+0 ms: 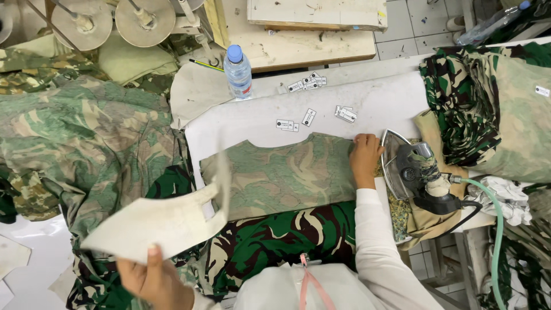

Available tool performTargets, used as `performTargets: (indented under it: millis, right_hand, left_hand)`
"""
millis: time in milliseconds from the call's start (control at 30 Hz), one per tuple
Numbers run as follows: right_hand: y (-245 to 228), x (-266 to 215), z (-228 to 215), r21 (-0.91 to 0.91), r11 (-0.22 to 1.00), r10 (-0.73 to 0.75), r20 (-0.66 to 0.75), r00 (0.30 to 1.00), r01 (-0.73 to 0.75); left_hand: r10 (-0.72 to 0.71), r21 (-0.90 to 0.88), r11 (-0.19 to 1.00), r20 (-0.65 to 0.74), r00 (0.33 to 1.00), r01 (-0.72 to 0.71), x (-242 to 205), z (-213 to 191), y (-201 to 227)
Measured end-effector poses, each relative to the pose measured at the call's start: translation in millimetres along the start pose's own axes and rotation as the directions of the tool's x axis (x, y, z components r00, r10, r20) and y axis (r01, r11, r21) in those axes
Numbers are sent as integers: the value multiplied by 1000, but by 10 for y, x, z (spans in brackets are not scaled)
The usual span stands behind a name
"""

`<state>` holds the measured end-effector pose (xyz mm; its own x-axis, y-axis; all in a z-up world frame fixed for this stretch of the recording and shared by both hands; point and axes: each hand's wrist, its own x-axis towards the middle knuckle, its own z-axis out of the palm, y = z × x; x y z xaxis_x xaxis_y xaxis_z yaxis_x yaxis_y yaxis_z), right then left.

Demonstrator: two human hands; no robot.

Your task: The person irons a camouflage-patterned garment on a white table using a steam iron. They repeatedly place a white paper template over the garment's collar area, press it with the iron, and then remove the template to continue ironing the fabric.

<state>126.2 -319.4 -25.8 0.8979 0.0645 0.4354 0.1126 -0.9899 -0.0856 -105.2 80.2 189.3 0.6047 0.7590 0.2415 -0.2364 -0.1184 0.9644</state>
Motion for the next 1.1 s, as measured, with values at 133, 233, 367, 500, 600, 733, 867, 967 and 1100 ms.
performTargets:
  millis: [133, 233, 367, 500, 600, 733, 867, 967, 1100]
  right_hand:
    - [-341, 201, -213, 184, 981, -81, 134, 988, 56]
    - [-533, 329, -278, 253, 962, -193, 362, 912, 103]
    - [-547, 411, -26, 274, 890, -433, 257, 864, 364]
    - [-501, 385, 271, 239, 870, -469, 128, 874, 431]
    - [-517, 257, 223, 94, 974, -218, 122, 968, 207]
    - [-875, -45, -540, 310, 947, 21, 221, 975, -90]
    - [-990, -297, -626, 177, 984, -80, 536, 840, -19]
    - [-980, -233, -543, 132, 991, -79, 573, 816, 4]
    - [-940, -242, -366, 114, 994, -44, 394, 918, -2]
  left_hand:
    - [-373, -291, 879, 75, 925, 378, 148, 677, -445]
    - [-687, 126, 724, 53, 725, 678, -5, 933, -1000]
    - [-811, 336, 577, 132, 569, 745, -281, 815, -1687]
    - [-843, 298, 536, 158, 513, 789, -453, 764, -2019]
    - [-820, 322, 570, 153, 552, 756, -516, 921, -2024]
    - [-807, 367, 585, 176, 563, 724, -511, 1130, -1738]
    - [-684, 742, 580, 218, 696, 337, -391, 1330, -1296]
    - [-469, 815, 580, 347, 812, -13, -451, 1338, -1642]
    - [-354, 611, 786, 325, 877, 91, -318, 1291, -1868]
